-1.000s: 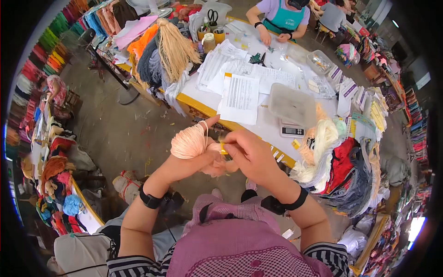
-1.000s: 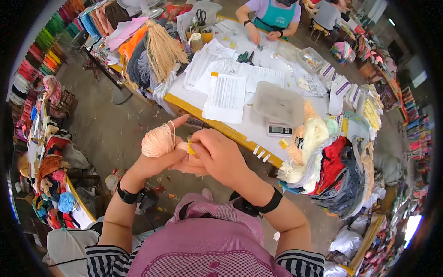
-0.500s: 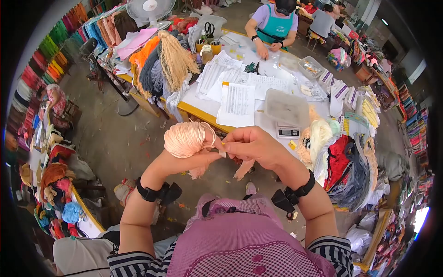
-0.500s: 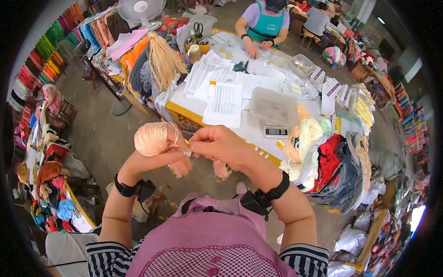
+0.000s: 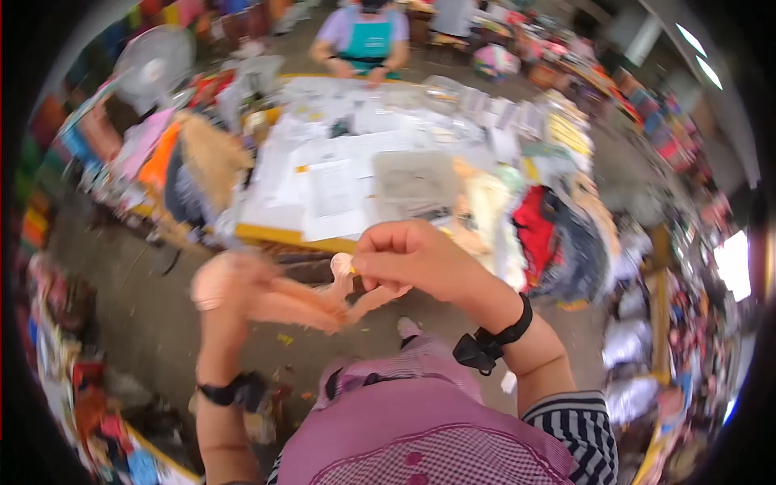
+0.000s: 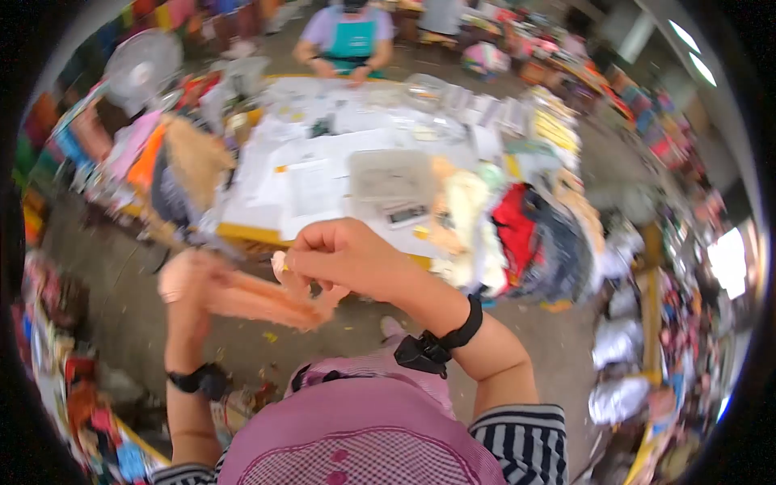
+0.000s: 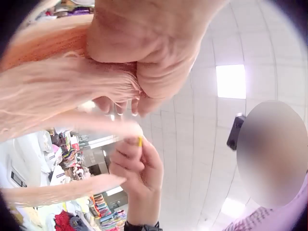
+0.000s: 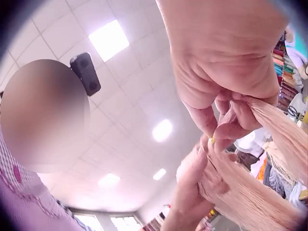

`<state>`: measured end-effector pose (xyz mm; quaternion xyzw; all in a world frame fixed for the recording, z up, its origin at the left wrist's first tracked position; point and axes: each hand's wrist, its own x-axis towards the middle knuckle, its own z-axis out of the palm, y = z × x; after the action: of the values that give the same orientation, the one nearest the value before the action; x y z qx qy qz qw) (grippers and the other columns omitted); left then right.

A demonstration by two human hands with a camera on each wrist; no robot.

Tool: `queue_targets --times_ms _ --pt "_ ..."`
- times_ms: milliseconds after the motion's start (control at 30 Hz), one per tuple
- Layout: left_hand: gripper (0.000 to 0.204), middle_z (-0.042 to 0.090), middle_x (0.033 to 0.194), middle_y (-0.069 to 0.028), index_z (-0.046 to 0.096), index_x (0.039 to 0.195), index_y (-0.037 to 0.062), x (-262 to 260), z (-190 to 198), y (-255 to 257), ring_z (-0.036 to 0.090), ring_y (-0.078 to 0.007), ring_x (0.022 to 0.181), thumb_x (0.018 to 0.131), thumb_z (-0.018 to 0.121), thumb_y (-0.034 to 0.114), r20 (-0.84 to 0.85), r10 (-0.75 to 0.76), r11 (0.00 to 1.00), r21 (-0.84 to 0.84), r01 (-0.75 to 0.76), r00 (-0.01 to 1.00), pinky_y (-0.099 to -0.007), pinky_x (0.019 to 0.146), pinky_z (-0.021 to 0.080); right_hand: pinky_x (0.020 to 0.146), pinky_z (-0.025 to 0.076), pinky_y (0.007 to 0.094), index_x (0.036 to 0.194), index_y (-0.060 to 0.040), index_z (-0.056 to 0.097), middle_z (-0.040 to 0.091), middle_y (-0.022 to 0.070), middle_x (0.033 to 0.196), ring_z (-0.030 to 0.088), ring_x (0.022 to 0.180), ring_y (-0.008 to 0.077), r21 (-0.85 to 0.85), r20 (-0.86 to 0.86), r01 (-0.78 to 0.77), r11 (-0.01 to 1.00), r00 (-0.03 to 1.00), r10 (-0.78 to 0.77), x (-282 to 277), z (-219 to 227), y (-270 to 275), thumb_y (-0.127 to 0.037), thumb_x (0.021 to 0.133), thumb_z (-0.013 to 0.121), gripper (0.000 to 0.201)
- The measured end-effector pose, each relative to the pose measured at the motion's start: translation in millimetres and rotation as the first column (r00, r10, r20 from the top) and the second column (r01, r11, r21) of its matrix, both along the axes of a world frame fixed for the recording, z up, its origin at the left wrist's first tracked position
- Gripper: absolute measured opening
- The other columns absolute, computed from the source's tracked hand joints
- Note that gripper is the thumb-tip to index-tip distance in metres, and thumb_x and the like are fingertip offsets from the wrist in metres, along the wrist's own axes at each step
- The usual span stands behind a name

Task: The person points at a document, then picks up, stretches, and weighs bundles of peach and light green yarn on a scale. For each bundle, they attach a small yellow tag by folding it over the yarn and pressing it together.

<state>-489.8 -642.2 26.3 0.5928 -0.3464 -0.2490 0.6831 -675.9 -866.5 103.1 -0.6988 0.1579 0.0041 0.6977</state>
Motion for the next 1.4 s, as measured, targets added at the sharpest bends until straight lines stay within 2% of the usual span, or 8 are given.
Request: queue_targets --times_ms 200,433,467,500,867,1033,1100,1400 --pt "0.006 0.053 0.067 0.0018 0.058 0.093 0.0071 92.0 -93.5 50.7 0.054 -0.0077 0.058 0.094 0.054 0.012 -0.831 -0.085 0.975 -0.183 -0.126 0.55 -0.0205 0.045 0.042 0.043 0.026 0.0212 0.09 -0.0014 0.056 0.041 -0.0047 0.06 0.037 0.049 0.0046 0.118 0.512 0.59 0.799 0.653 -0.558 -170.0 33.7 -137.2 -0.022 0.09 0.054 0.021" --pt "0.007 0.057 0.071 -0.0015 0.057 0.092 0.0057 110.7 -178.9 82.3 0.055 -0.0096 0.058 0.094 0.05 0.009 -0.933 0.261 0.927 0.17 -0.335 0.249 -0.0192 0.051 0.047 0.043 0.027 0.0206 0.087 -0.0017 0.066 0.053 -0.0005 0.065 0.041 0.051 0.004 -0.131 0.717 0.959 -0.253 -0.084 -0.692 -324.4 136.9 -239.7 -0.024 0.084 0.068 0.022" --pt "0.007 0.057 0.071 -0.0015 0.057 0.092 0.0057 106.2 -189.0 89.8 0.055 -0.0096 0.058 0.094 0.05 0.009 -0.932 0.262 0.927 0.171 -0.334 0.251 -0.0192 0.051 0.047 0.045 0.03 0.0212 0.09 -0.0008 0.067 0.055 -0.0002 0.067 0.043 0.053 0.0045 -0.108 0.761 0.968 -0.227 -0.066 -0.646 -354.1 149.3 -266.2 -0.024 0.083 0.069 0.024" --pt "0.006 0.057 0.071 -0.0011 0.057 0.092 0.0053 99.1 -201.2 96.0 0.054 -0.0095 0.06 0.093 0.054 0.011 -0.419 0.357 0.934 0.144 -0.327 0.835 -0.0217 0.054 0.047 0.047 0.032 0.0217 0.093 0.0002 0.068 0.056 0.0001 0.069 0.044 0.055 0.005 -0.085 0.802 0.977 -0.196 -0.049 -0.596 -372.2 157.7 -291.8 -0.023 0.082 0.071 0.026" --pt "0.07 0.065 0.084 -0.0157 0.059 0.106 -0.0072 26.0 -75.5 7.4 0.06 -0.0203 0.067 0.09 0.046 0.06 -0.882 0.089 0.983 0.004 -0.181 0.463 -0.0274 0.059 0.049 0.076 0.049 0.0409 0.103 -0.0042 0.067 0.068 0.0216 0.095 0.066 0.09 0.0333 -0.784 0.62 0.273 -0.558 0.297 -0.726 -365.2 4.9 -531.7 -0.054 0.084 0.056 0.054" --pt "0.086 0.062 0.075 -0.0178 0.053 0.116 -0.0132 -12.0 -14.2 -10.9 0.055 -0.0226 0.045 0.092 0.03 0.066 -0.747 0.138 0.973 -0.02 -0.23 0.651 -0.0267 0.037 0.039 0.087 0.047 0.0384 0.111 0.0034 0.061 0.065 0.0214 0.105 0.062 0.099 0.034 -0.982 0.156 0.185 -0.027 0.728 -0.668 -247.7 -151.7 -547.5 -0.037 0.083 0.065 0.049" --pt "0.093 0.06 0.075 -0.0193 0.051 0.117 -0.0136 -22.0 0.4 -7.5 0.054 -0.022 0.045 0.089 0.026 0.071 -0.719 0.055 0.977 -0.104 -0.186 0.693 -0.0259 0.035 0.037 0.088 0.046 0.0311 0.113 0.0003 0.062 0.065 0.0087 0.107 0.06 0.098 0.0167 -0.75 -0.022 0.271 0.604 0.902 -0.432 -158.5 -188.8 -492.5 -0.02 0.086 0.065 0.034" --pt "0.106 0.056 0.07 -0.0264 0.041 0.117 -0.0169 -62.5 48.9 -14.6 0.058 -0.0268 0.042 0.081 0.024 0.082 -0.661 -0.173 0.963 -0.269 -0.016 0.73 -0.0251 0.029 0.043 0.107 0.035 0.0363 0.137 -0.0026 0.039 0.048 0.0137 0.136 0.046 0.127 0.0226 -0.352 0.325 -0.38 0.856 0.808 0.492 79.1 -93.9 -84.3 -0.022 0.068 0.083 0.084"
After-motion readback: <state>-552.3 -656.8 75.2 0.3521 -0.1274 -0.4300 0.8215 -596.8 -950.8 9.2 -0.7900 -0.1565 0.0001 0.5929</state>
